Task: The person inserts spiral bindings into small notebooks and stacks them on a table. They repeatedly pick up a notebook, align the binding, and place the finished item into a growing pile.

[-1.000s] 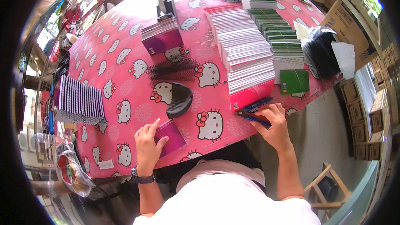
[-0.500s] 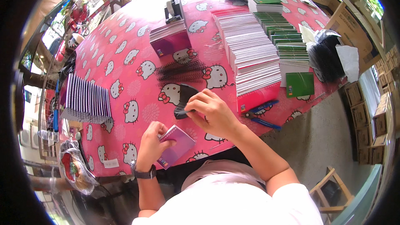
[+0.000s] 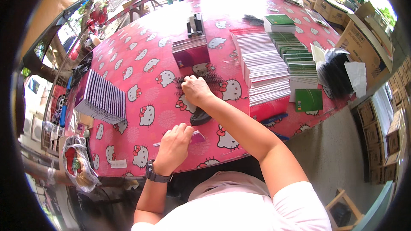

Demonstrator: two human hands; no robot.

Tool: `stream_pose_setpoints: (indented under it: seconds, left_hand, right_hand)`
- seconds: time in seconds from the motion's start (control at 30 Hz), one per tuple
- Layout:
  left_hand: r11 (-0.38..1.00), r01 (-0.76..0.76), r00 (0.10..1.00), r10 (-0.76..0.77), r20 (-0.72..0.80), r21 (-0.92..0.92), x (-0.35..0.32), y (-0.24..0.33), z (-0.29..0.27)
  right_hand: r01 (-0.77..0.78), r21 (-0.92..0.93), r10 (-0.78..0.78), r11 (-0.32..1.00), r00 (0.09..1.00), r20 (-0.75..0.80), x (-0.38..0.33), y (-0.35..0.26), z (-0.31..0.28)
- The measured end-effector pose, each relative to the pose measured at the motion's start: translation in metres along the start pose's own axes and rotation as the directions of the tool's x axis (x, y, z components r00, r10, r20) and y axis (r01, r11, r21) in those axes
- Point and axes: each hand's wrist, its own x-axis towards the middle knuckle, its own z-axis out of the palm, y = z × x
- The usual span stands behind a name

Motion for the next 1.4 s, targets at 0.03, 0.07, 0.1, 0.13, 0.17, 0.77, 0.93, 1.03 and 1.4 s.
stream_pose_setpoints:
  seconds: [0.03,0.07,0.1,0.13,0.17,0.77,0.93,1.03,1.4]
  left_hand:
    - [1.0,0.003,1.0,-0.003,-0.025,-0.002,0.0,0.0,-0.001]
    - [1.0,0.009,0.999,-0.01,-0.042,-0.014,-0.002,0.001,0.001]
    - [1.0,0.014,0.998,-0.015,-0.059,-0.026,-0.004,0.001,0.003]
    - [0.999,0.009,0.996,-0.012,-0.09,-0.031,-0.004,0.0,0.004]
    - [0.999,0.005,0.994,-0.01,-0.108,-0.049,-0.005,0.001,0.006]
    - [0.997,0.073,0.99,-0.069,-0.125,0.024,-0.002,0.003,0.008]
    - [0.994,0.112,0.981,-0.112,-0.156,-0.011,0.002,-0.004,0.01]
    - [0.996,0.09,0.98,-0.092,-0.176,-0.021,0.005,-0.011,0.012]
    - [0.997,0.042,0.99,-0.05,-0.134,-0.066,0.009,-0.014,0.006]
  right_hand:
    - [0.026,-0.022,-0.026,0.999,1.0,0.004,0.006,0.0,0.002]
    - [0.05,-0.04,-0.05,0.998,0.999,0.021,0.008,0.0,0.005]
    - [0.074,-0.058,-0.072,0.996,0.997,0.038,0.009,0.001,0.007]
    - [0.107,-0.106,-0.106,0.989,0.994,0.019,0.009,0.003,0.008]
    - [0.133,-0.182,-0.138,0.974,0.99,-0.011,0.007,0.004,0.01]
    - [-0.03,0.451,0.196,0.892,0.924,-0.327,-0.092,-0.053,-0.042]
    - [0.005,0.714,0.147,0.7,0.978,-0.151,-0.103,-0.027,-0.071]
    - [-0.01,0.747,0.065,0.665,0.997,-0.044,-0.115,-0.016,-0.082]
    - [0.047,0.783,-0.078,0.62,0.997,0.002,-0.112,-0.007,-0.077]
